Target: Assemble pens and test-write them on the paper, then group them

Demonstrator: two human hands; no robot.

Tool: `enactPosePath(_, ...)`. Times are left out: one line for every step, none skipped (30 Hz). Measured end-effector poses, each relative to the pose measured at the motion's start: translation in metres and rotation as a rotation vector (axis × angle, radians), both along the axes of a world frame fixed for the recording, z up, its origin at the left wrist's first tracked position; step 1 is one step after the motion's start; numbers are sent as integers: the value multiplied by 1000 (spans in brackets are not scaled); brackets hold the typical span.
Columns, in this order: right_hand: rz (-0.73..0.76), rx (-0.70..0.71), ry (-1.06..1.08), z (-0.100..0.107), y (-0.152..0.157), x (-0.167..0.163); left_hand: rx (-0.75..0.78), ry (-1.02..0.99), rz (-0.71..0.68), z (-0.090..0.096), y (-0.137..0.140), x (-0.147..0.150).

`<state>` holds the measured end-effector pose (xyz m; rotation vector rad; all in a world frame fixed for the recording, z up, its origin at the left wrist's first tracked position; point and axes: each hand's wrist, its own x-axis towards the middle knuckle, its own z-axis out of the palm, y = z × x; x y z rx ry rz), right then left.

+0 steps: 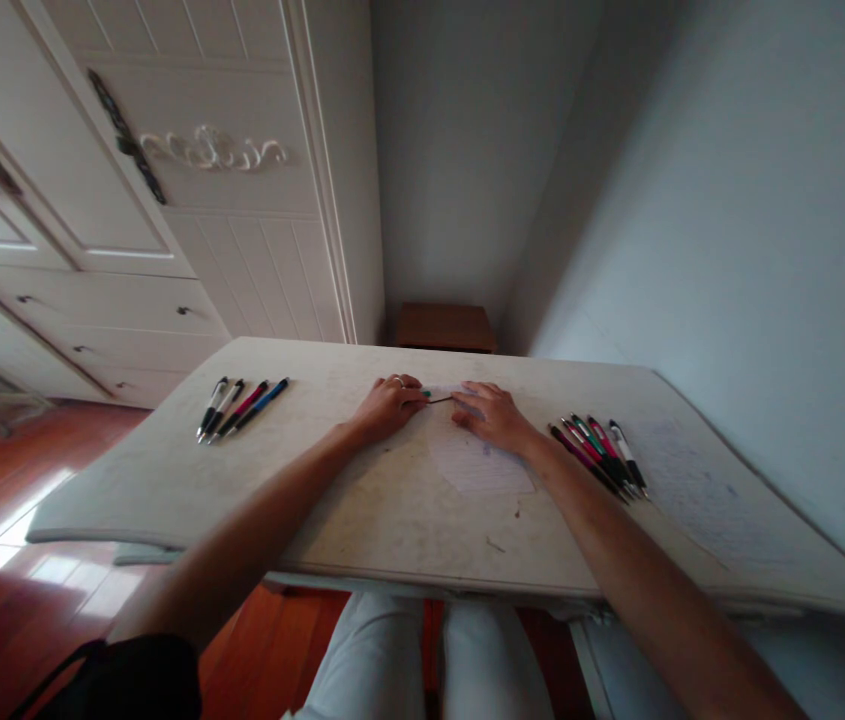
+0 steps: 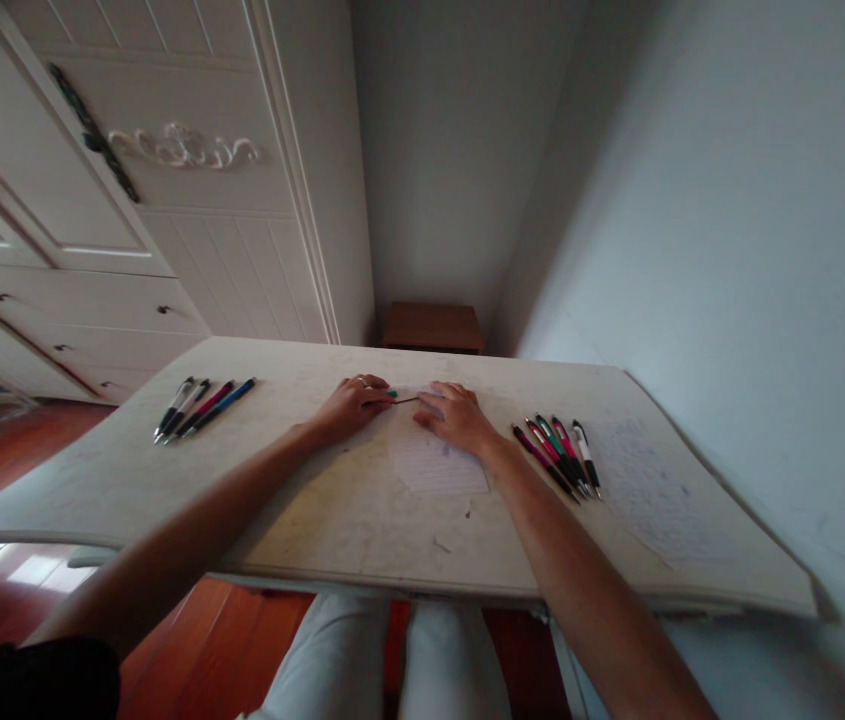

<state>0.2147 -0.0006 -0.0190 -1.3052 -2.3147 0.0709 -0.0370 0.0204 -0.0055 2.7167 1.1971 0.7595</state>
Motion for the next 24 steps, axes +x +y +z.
enactPosePath(0, 0, 0, 1, 0, 0, -1, -5, -1, -1, 1, 0)
enactPosePath(-1, 1, 2, 1, 0, 0, -4, -6, -1, -1, 1, 0)
enactPosePath(-3, 5, 6, 2, -1, 0, -7, -6, 0, -1, 1, 0)
enactPosePath(-6, 9, 9, 3, -1, 0, -10, -7, 2, -1, 1, 0)
enactPosePath(-9, 15, 11, 4, -1, 0, -11, -6, 2, -1, 1, 0)
enactPosePath(-13, 21, 12, 5, -1, 0, -11, -6, 4, 0, 0, 0)
enactPosePath(-18, 26, 11, 6, -2, 0, -9, -4, 5, 0, 0, 1)
enactPosePath(-22, 30, 10, 8, -2, 0, -8, 0, 2, 1, 0, 0)
enactPosePath(-26, 32, 7, 9, -3, 0, -8, 8, -5, 2, 0, 0)
enactPosePath(-30, 33, 4, 11, -4, 0, -9, 18, -15, 3, 0, 0)
enactPosePath(-34, 31, 1, 13, -5, 0, -11, 28, -23, 4, -1, 0)
enactPosePath(-37, 30, -1, 14, -6, 0, -14, 36, -29, 5, -1, 0)
enactPosePath(-39, 29, -2, 15, -7, -1, -18, 44, -31, 6, -1, 0)
enactPosePath(-41, 31, -3, 16, -7, -1, -23, 50, -30, 7, -2, 0)
enactPosePath(-42, 35, -4, 16, -8, -1, -27, 56, -24, 9, -3, 0)
enactPosePath(-45, 42, -7, 16, -8, -1, -31, 62, -20, 10, -3, 0)
enactPosePath(-48, 48, -11, 16, -8, -2, -33, 69, -19, 11, -4, 1)
enactPosePath(-51, 53, -16, 16, -8, -2, -31, 74, -20, 12, -4, 1)
enactPosePath(-54, 56, -22, 15, -8, -2, -27, 76, -22, 13, -4, 1)
enactPosePath(-58, 56, -26, 15, -7, -2, -23, 78, -26, 13, -5, 1)
enactPosePath(-61, 54, -29, 15, -7, -2, -19, 79, -30, 14, -5, 1)
enactPosePath(-64, 51, -31, 15, -7, -2, -17, 82, -34, 14, -5, 1)
enactPosePath(-67, 48, -32, 16, -7, -2, -17, 85, -37, 15, -5, 1)
enactPosePath(-71, 46, -31, 16, -8, -2, -17, 90, -40, 16, -5, 1)
